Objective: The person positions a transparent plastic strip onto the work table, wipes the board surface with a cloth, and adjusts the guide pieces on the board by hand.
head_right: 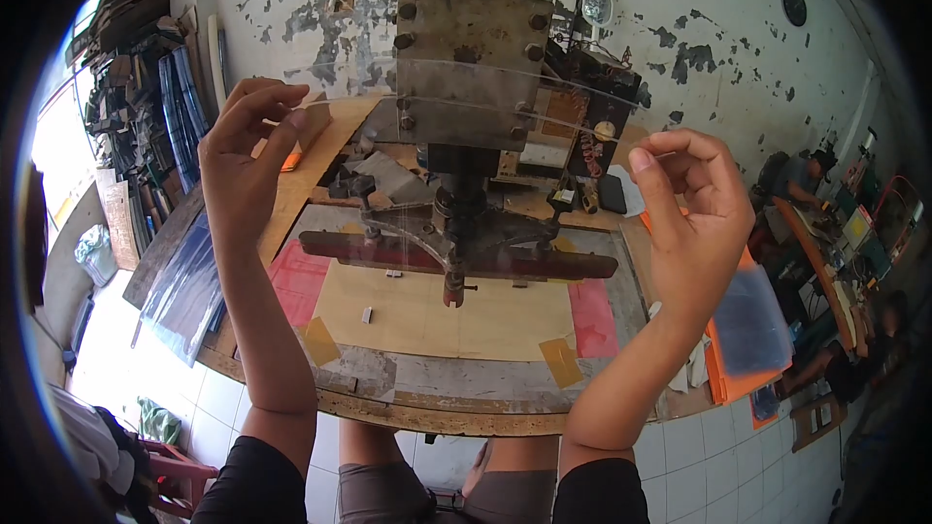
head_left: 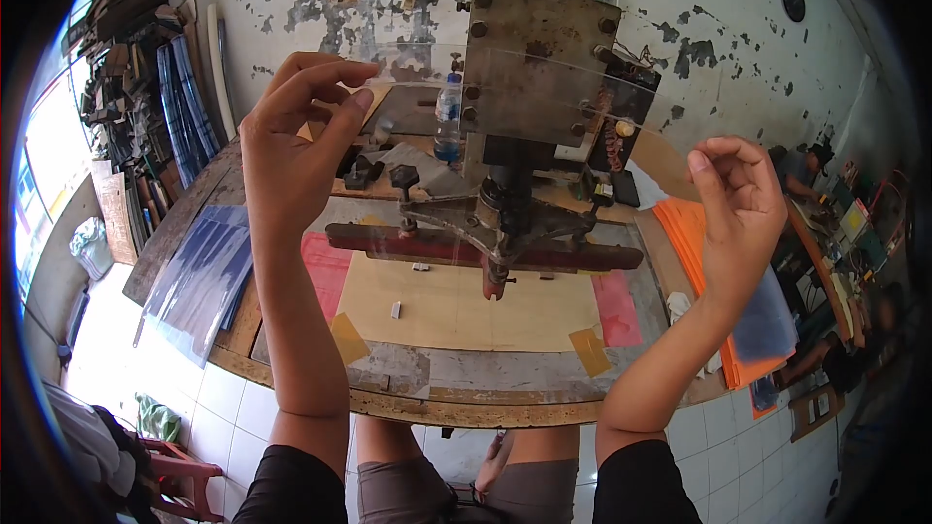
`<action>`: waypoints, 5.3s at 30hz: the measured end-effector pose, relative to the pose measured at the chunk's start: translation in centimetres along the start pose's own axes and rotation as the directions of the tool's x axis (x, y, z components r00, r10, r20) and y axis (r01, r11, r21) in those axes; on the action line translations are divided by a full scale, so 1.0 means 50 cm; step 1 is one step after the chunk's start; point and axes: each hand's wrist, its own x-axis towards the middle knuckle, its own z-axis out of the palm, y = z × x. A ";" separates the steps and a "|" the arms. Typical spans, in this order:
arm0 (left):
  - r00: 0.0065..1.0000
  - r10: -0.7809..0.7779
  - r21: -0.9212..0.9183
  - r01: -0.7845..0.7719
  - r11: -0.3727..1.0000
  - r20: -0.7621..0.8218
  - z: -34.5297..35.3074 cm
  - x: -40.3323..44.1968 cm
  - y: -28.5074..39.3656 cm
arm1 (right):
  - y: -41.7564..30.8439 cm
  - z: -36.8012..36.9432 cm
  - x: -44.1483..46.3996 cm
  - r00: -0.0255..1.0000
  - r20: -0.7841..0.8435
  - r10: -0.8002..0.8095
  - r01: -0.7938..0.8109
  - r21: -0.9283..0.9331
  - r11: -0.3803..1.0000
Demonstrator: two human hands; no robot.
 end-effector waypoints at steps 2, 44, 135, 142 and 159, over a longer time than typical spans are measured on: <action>1.000 0.001 0.002 -0.001 1.000 -0.001 0.000 0.000 -0.001 | -0.002 0.003 -0.001 1.000 0.004 -0.001 0.001 0.009 1.000; 0.929 -0.300 -0.163 0.338 0.927 0.217 -0.005 0.015 -0.079 | 0.039 -0.001 0.020 0.956 0.096 0.279 -0.279 -0.003 0.960; 0.836 -0.500 0.684 0.229 0.693 0.227 -0.384 -0.357 -0.213 | 0.136 -0.230 -0.751 0.971 0.190 0.143 0.033 -0.704 0.709; 0.884 -0.447 0.756 0.199 0.624 0.135 -0.553 -0.409 -0.373 | 0.177 -0.230 -0.777 0.982 0.186 0.023 0.123 -0.732 0.670; 0.831 -0.550 0.648 0.376 0.662 0.080 -0.524 -0.456 -0.415 | 0.179 -0.212 -0.768 0.986 0.163 -0.038 0.148 -0.745 0.650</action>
